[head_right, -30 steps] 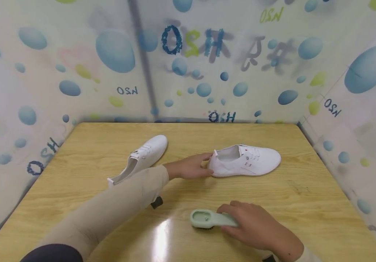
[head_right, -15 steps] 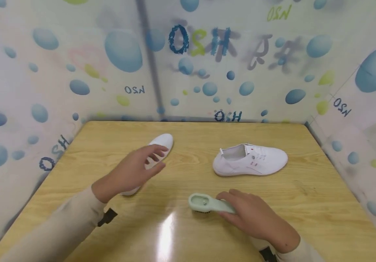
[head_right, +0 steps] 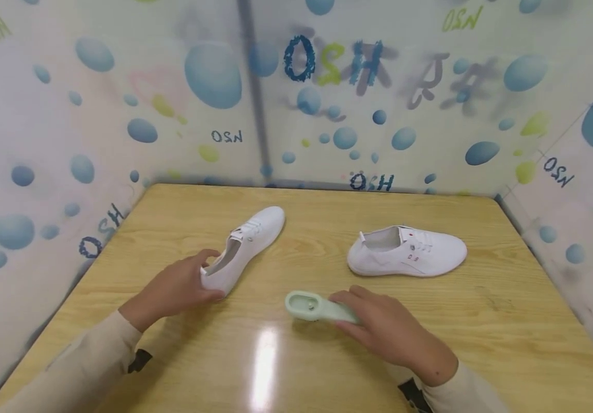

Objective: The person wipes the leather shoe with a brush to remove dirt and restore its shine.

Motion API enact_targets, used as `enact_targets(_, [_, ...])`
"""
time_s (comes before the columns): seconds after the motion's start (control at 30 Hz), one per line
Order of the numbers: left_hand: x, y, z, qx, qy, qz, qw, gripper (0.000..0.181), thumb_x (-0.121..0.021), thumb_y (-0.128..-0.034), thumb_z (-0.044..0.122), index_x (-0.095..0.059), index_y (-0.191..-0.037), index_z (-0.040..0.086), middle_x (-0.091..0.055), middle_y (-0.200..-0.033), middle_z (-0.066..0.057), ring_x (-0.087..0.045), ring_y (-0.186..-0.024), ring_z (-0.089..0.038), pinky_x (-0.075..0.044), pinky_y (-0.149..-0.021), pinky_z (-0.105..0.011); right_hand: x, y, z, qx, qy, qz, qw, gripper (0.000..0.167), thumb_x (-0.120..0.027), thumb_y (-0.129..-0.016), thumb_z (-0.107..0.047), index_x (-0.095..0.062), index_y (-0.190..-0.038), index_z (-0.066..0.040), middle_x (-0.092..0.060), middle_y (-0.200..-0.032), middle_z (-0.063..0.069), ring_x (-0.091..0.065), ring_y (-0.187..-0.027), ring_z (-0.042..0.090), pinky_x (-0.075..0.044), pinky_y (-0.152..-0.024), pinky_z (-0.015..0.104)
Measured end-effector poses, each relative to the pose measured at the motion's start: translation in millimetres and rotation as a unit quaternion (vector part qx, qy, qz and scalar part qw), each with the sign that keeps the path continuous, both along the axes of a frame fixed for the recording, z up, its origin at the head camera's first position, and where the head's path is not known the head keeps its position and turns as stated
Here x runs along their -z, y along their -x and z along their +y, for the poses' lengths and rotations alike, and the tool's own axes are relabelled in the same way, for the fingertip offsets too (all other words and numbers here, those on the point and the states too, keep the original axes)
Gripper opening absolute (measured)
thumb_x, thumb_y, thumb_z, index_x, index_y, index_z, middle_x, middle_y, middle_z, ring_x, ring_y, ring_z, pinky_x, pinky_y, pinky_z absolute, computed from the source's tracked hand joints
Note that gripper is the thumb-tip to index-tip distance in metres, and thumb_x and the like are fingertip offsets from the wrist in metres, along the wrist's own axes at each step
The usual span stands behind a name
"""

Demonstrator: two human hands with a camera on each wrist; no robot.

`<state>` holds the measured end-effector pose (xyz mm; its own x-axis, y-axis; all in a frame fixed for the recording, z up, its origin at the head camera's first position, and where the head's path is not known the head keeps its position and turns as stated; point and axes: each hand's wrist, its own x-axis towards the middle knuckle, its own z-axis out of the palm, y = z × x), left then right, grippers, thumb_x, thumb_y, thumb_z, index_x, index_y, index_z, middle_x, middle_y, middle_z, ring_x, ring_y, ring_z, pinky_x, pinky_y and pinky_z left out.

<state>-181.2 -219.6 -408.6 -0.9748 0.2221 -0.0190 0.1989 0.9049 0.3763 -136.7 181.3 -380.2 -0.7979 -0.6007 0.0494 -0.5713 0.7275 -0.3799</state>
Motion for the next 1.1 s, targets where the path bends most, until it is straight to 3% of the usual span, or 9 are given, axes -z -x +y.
enact_targets(0.27, [12.1,2.9,-1.5,0.018,-0.002,-0.004,0.9998,0.094,-0.090,-0.0685,0.043,-0.048,-0.142,0.003,-0.071,-0.109,-0.013,-0.065,-0.088,-0.021,-0.053,-0.076,-0.041,0.2,0.8,-6.6,0.001,0.003,-0.012,0.9999,0.035,-0.062,-0.098,-0.040,-0.061,-0.131,-0.028,-0.060,-0.105,-0.014,-0.050,-0.079,-0.002,-0.045,-0.067,0.023])
enact_targets(0.47, [8.7,4.1,-6.8,-0.003,0.001,-0.022,0.9998,0.089,-0.086,-0.0705,0.049,-0.053,-0.144,0.011,-0.071,-0.093,-0.003,-0.060,-0.075,-0.016,-0.048,-0.063,-0.033,-0.8,0.1,-4.2,0.031,-0.005,0.004,0.9995,0.035,-0.066,-0.096,-0.038,-0.063,-0.129,-0.027,-0.061,-0.103,-0.013,-0.051,-0.079,-0.001,-0.046,-0.067,0.025])
enact_targets(0.6, [4.6,4.0,-14.1,0.006,-0.016,-0.054,0.9984,0.088,-0.084,-0.0727,0.051,-0.052,-0.145,0.012,-0.067,-0.084,0.002,-0.055,-0.070,-0.013,-0.044,-0.059,-0.028,0.3,-1.0,-0.7,0.052,-0.007,0.003,0.9986,0.035,-0.066,-0.096,-0.039,-0.063,-0.129,-0.027,-0.061,-0.102,-0.013,-0.051,-0.078,-0.001,-0.046,-0.067,0.026])
enact_targets(0.83, [0.8,-1.0,-22.5,0.060,-0.084,-0.088,0.9908,0.074,-0.085,-0.0746,0.042,-0.059,-0.138,0.015,-0.070,-0.098,0.003,-0.058,-0.081,-0.011,-0.048,-0.072,-0.028,0.8,-9.8,4.1,0.069,-0.003,0.008,0.9976,0.034,-0.064,-0.097,-0.043,-0.062,-0.129,-0.032,-0.058,-0.099,-0.016,-0.048,-0.075,-0.002,-0.044,-0.065,0.024])
enact_targets(1.1, [5.3,-7.4,-18.0,0.144,-0.144,-0.141,0.9688,0.072,-0.086,-0.0745,0.037,-0.059,-0.138,0.016,-0.069,-0.113,0.004,-0.060,-0.091,-0.009,-0.049,-0.081,-0.024,4.0,-19.9,-0.8,0.045,0.029,0.038,0.9979,0.034,-0.068,-0.095,-0.038,-0.062,-0.128,-0.031,-0.056,-0.097,-0.019,-0.048,-0.074,-0.004,-0.044,-0.064,0.022])
